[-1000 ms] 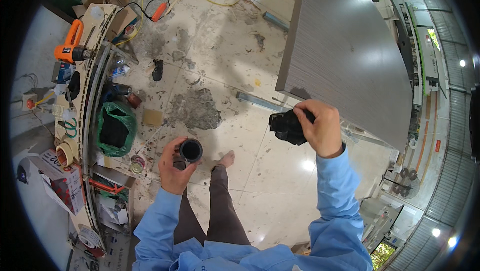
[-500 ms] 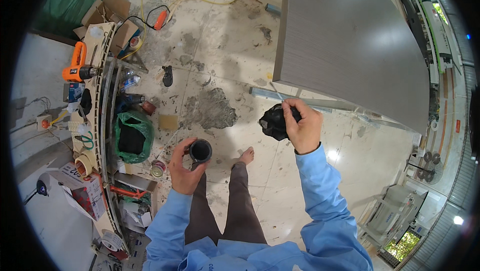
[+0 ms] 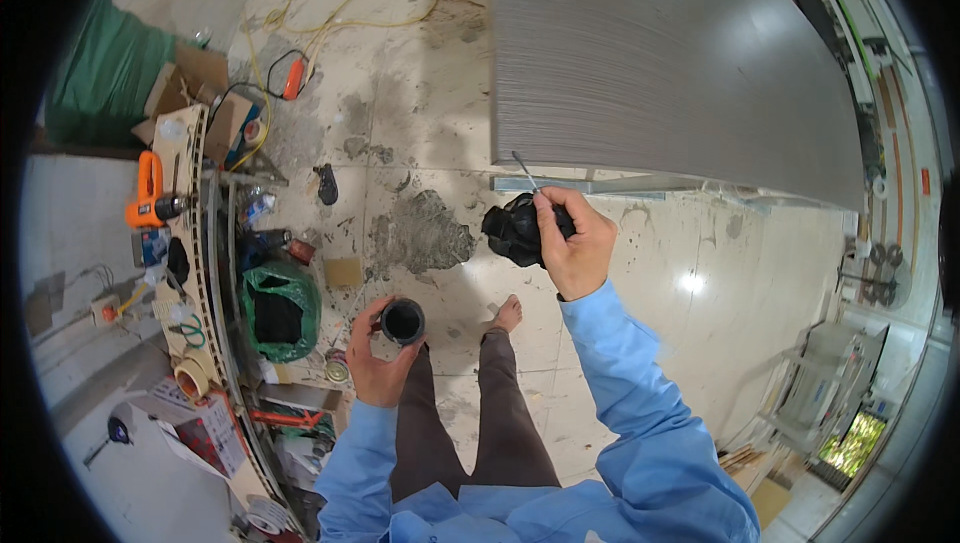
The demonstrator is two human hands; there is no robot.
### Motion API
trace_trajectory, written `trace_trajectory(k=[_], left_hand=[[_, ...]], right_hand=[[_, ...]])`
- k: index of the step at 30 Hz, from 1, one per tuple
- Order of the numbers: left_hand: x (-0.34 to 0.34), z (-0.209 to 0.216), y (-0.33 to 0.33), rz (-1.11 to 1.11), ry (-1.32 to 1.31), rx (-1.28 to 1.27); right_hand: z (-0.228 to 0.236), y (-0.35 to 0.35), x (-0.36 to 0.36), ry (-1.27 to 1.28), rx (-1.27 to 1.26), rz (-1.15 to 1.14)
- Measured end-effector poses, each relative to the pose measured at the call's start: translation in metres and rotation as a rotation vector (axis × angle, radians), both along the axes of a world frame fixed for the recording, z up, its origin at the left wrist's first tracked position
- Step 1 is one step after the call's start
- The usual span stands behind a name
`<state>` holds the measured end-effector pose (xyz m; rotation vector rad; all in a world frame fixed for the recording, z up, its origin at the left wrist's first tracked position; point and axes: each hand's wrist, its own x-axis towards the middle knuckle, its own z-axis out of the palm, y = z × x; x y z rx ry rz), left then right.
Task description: The person applies a dark liquid from a small container to the edge of a large gray panel using a black cloth, repeatedly dipping the cloth and wiping along the edge. The person then places a small rectangular label on the panel surface.
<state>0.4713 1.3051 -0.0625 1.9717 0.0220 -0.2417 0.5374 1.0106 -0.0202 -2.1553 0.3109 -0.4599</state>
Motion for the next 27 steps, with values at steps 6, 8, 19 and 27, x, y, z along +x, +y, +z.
trace_trajectory(k=[6,8,19,27], left_hand=[[0.004,0.003,-0.006,-0.019,0.000,0.004],[0.004,0.003,-0.010,-0.065,0.019,-0.014],[0.004,0.007,-0.043,-0.115,0.032,-0.034],[0.006,0.008,-0.069,-0.187,0.017,-0.068]], right_hand=[[-0.013,-0.025,-0.021,-0.095,0.097,-0.378],[-0.015,-0.023,-0.024,-0.107,0.119,-0.384],[-0.020,-0.104,-0.046,-0.206,0.130,-0.650],[-0.029,-0.161,-0.054,-0.201,0.003,-0.755]])
